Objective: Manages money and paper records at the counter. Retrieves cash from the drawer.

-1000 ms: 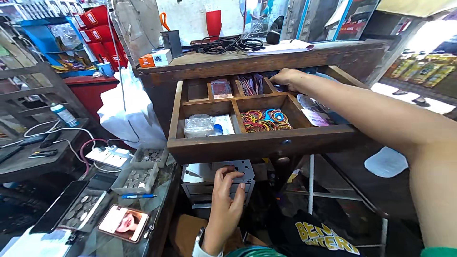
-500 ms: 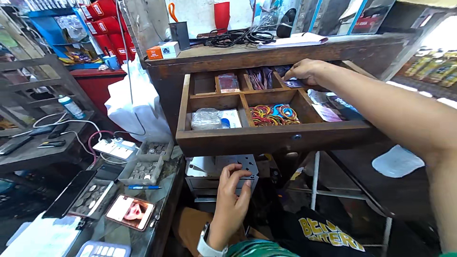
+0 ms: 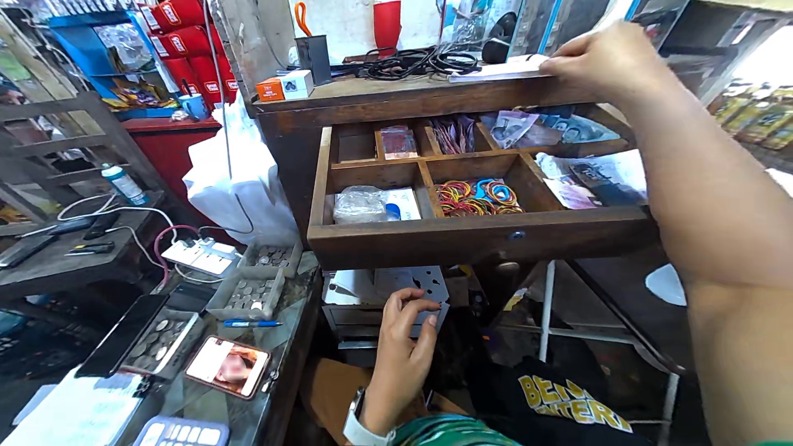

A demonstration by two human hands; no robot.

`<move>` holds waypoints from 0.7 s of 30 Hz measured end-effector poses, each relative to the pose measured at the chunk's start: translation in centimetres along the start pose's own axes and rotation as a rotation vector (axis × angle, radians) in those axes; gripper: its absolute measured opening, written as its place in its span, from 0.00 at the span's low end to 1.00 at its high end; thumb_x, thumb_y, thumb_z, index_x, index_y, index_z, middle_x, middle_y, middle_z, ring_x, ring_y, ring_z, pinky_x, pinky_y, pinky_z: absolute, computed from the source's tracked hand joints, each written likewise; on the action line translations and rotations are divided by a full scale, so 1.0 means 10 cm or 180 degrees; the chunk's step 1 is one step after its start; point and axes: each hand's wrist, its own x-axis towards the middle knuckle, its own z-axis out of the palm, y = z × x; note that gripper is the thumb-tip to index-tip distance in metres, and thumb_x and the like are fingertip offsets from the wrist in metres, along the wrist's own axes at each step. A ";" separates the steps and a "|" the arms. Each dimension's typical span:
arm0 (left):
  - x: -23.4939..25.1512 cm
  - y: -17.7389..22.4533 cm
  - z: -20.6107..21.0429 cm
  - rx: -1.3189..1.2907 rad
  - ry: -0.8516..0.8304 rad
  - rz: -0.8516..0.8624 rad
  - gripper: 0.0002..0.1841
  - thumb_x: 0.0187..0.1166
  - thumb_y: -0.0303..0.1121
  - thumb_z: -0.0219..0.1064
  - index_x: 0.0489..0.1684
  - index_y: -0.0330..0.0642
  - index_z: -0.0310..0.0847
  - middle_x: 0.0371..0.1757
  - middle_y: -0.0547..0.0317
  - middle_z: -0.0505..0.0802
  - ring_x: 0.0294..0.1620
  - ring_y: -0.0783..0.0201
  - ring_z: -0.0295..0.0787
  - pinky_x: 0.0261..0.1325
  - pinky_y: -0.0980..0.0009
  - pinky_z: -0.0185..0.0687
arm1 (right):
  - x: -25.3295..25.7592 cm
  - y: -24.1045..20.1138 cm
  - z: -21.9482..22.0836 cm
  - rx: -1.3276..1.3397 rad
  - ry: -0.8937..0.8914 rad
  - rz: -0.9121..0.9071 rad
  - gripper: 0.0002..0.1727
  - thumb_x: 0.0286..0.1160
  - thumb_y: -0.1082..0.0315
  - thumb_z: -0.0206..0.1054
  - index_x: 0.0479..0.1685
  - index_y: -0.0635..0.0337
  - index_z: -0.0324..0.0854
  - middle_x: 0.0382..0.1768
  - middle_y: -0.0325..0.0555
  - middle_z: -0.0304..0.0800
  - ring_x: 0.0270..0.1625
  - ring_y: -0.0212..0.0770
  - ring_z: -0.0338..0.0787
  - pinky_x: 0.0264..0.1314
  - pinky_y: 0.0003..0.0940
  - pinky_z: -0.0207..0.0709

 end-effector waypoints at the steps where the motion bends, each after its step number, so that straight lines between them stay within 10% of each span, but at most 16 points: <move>1: 0.01 0.00 0.01 0.0008 -0.0005 0.0000 0.12 0.81 0.28 0.62 0.49 0.34 0.91 0.64 0.41 0.87 0.69 0.60 0.83 0.72 0.72 0.79 | -0.03 0.03 -0.06 0.0078 0.0081 0.0127 0.17 0.86 0.63 0.64 0.57 0.70 0.88 0.58 0.79 0.86 0.66 0.80 0.82 0.68 0.82 0.63; 7: 0.05 0.00 0.05 0.0029 -0.0035 0.0025 0.12 0.81 0.28 0.62 0.49 0.33 0.91 0.63 0.41 0.87 0.68 0.61 0.83 0.71 0.73 0.79 | -0.07 0.04 -0.04 0.0142 -0.0782 0.0642 0.12 0.86 0.67 0.65 0.53 0.70 0.86 0.43 0.63 0.88 0.39 0.50 0.83 0.50 0.53 0.76; 10: 0.04 -0.01 0.07 0.0017 -0.0049 0.0027 0.12 0.81 0.28 0.62 0.49 0.32 0.91 0.63 0.41 0.87 0.69 0.61 0.83 0.72 0.73 0.79 | -0.11 -0.05 0.03 -0.0119 -0.1590 0.0558 0.15 0.83 0.70 0.68 0.57 0.77 0.82 0.47 0.73 0.86 0.44 0.63 0.85 0.56 0.61 0.76; 14: 0.03 0.00 0.08 0.0009 -0.0075 0.0019 0.12 0.81 0.27 0.61 0.49 0.31 0.90 0.63 0.41 0.87 0.67 0.61 0.84 0.70 0.72 0.80 | -0.10 0.03 0.11 0.0669 -0.2337 -0.0110 0.12 0.85 0.77 0.60 0.60 0.68 0.84 0.50 0.54 0.90 0.43 0.41 0.86 0.49 0.37 0.80; 18: 0.02 0.01 0.06 -0.0016 -0.0099 0.0010 0.12 0.81 0.27 0.62 0.49 0.32 0.90 0.63 0.42 0.87 0.66 0.62 0.85 0.70 0.72 0.81 | -0.04 0.10 0.06 0.0947 -0.1338 0.0242 0.11 0.88 0.75 0.56 0.51 0.64 0.86 0.33 0.47 0.90 0.23 0.31 0.79 0.27 0.28 0.75; 21: 0.01 0.02 0.05 0.0000 -0.0084 0.0028 0.11 0.81 0.28 0.62 0.48 0.32 0.90 0.62 0.43 0.88 0.66 0.62 0.85 0.69 0.72 0.81 | 0.04 0.22 0.08 0.0303 -0.0895 0.0418 0.11 0.86 0.70 0.63 0.52 0.70 0.88 0.40 0.62 0.89 0.34 0.51 0.81 0.43 0.55 0.74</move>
